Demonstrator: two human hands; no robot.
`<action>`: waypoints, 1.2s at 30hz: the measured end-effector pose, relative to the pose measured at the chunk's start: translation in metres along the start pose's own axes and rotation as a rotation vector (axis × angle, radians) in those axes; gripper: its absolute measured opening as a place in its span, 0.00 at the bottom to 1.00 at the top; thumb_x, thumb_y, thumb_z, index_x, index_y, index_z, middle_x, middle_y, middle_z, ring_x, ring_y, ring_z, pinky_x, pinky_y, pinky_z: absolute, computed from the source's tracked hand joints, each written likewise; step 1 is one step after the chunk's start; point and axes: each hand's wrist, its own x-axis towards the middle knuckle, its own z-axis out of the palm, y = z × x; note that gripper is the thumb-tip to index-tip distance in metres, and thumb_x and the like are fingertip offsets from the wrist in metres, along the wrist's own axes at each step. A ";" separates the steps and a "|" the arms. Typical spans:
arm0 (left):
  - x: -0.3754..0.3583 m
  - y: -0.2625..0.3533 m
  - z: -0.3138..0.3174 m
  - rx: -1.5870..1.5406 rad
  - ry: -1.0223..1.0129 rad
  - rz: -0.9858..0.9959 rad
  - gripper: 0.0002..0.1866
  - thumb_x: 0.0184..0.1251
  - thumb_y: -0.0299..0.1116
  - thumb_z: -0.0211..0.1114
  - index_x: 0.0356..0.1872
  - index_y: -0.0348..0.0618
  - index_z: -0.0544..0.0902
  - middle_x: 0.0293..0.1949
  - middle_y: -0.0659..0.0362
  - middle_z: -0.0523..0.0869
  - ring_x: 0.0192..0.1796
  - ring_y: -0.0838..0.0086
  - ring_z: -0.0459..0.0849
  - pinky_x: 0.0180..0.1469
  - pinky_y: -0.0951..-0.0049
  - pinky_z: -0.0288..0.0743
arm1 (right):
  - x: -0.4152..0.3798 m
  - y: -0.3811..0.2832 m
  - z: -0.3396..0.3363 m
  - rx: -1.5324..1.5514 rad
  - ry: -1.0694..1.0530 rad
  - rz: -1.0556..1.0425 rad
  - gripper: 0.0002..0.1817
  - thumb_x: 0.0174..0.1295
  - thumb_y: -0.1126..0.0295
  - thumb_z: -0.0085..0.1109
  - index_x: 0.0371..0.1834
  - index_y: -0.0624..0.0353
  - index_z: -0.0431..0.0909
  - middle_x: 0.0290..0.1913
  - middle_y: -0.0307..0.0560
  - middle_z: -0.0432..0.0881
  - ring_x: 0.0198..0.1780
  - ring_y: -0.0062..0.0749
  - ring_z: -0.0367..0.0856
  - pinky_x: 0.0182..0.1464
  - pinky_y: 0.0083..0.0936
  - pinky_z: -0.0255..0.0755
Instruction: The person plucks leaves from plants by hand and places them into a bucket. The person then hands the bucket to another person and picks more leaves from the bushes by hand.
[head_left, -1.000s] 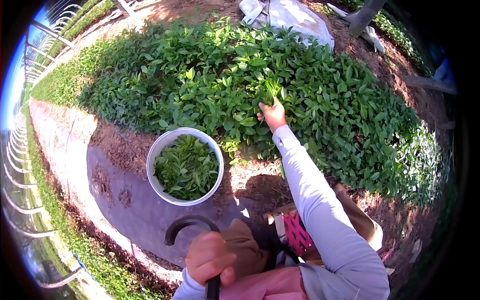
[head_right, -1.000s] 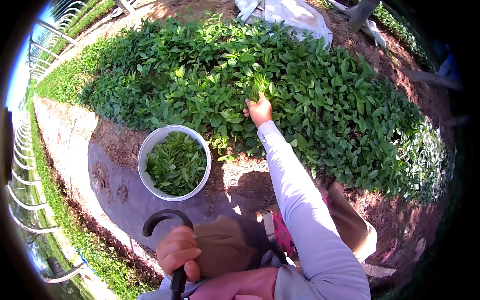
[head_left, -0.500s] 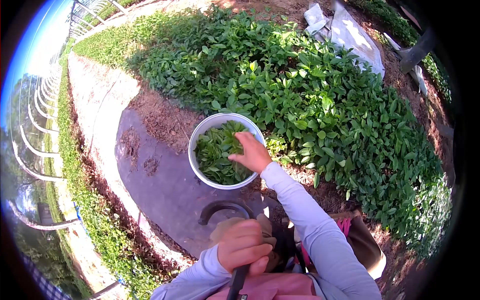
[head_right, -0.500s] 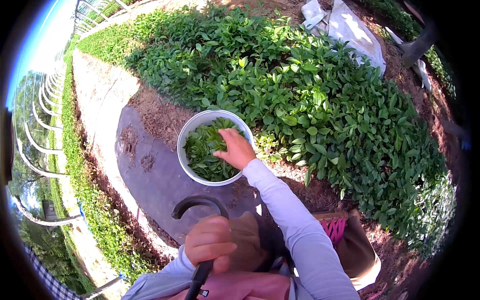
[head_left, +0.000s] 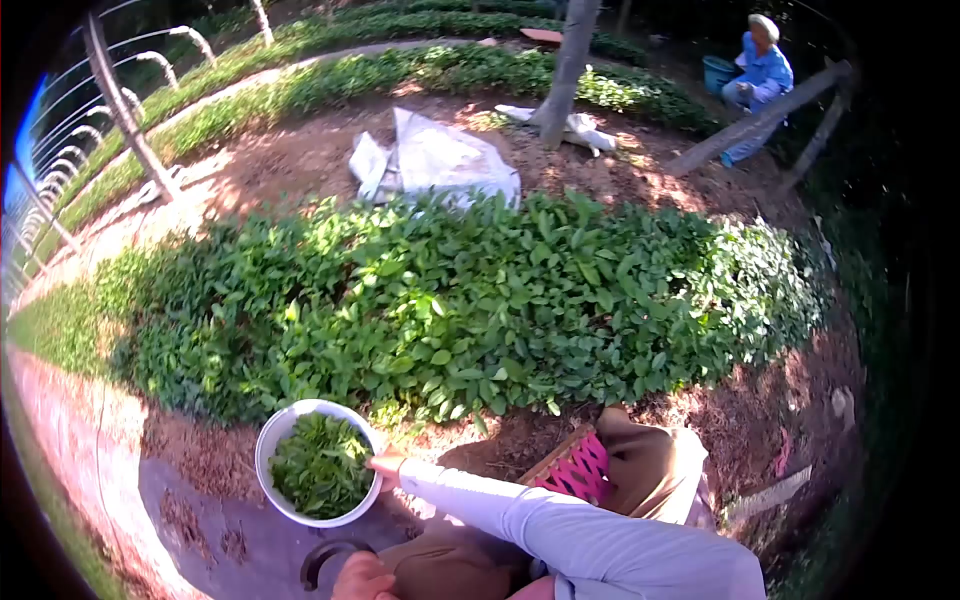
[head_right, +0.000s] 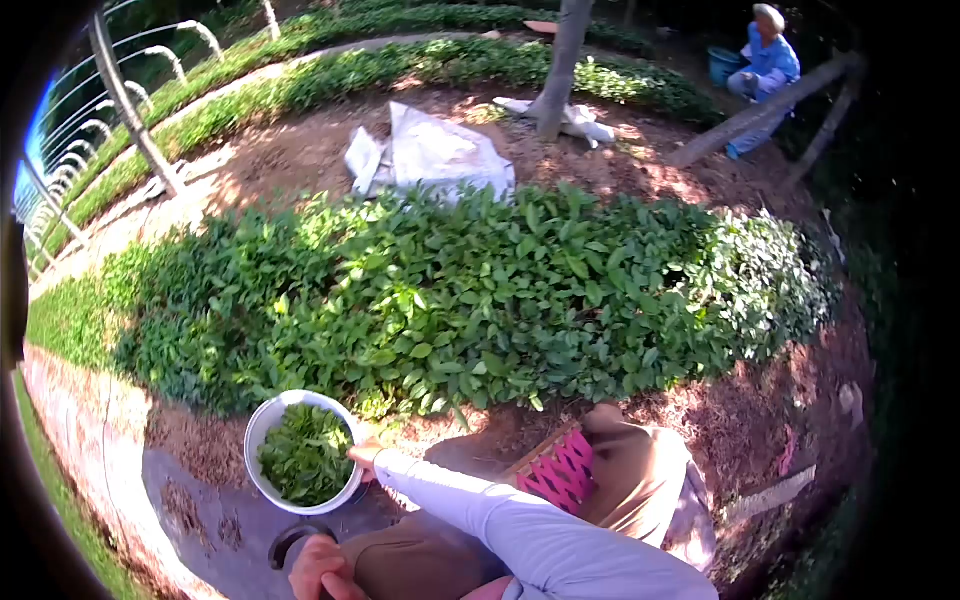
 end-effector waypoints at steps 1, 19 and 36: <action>-0.007 0.003 0.001 -0.026 0.056 -0.010 0.09 0.55 0.26 0.54 0.19 0.32 0.74 0.15 0.52 0.74 0.15 0.68 0.68 0.22 0.69 0.66 | 0.004 -0.002 0.010 0.077 0.124 0.087 0.16 0.50 0.65 0.63 0.33 0.69 0.77 0.29 0.51 0.82 0.32 0.40 0.83 0.36 0.34 0.79; 0.009 0.032 0.015 -0.138 -0.331 0.681 0.07 0.54 0.21 0.53 0.19 0.31 0.71 0.13 0.51 0.73 0.11 0.69 0.66 0.14 0.75 0.57 | -0.175 -0.169 -0.055 0.158 -0.166 -0.296 0.16 0.58 0.68 0.52 0.33 0.77 0.73 0.29 0.57 0.82 0.24 0.42 0.83 0.25 0.29 0.81; 0.009 0.060 0.095 0.028 -0.362 0.124 0.03 0.48 0.21 0.57 0.19 0.34 0.74 0.17 0.51 0.76 0.20 0.62 0.76 0.29 0.63 0.77 | -0.347 -0.272 -0.444 0.372 0.633 -0.665 0.17 0.54 0.69 0.55 0.42 0.71 0.69 0.36 0.55 0.79 0.33 0.42 0.82 0.31 0.30 0.82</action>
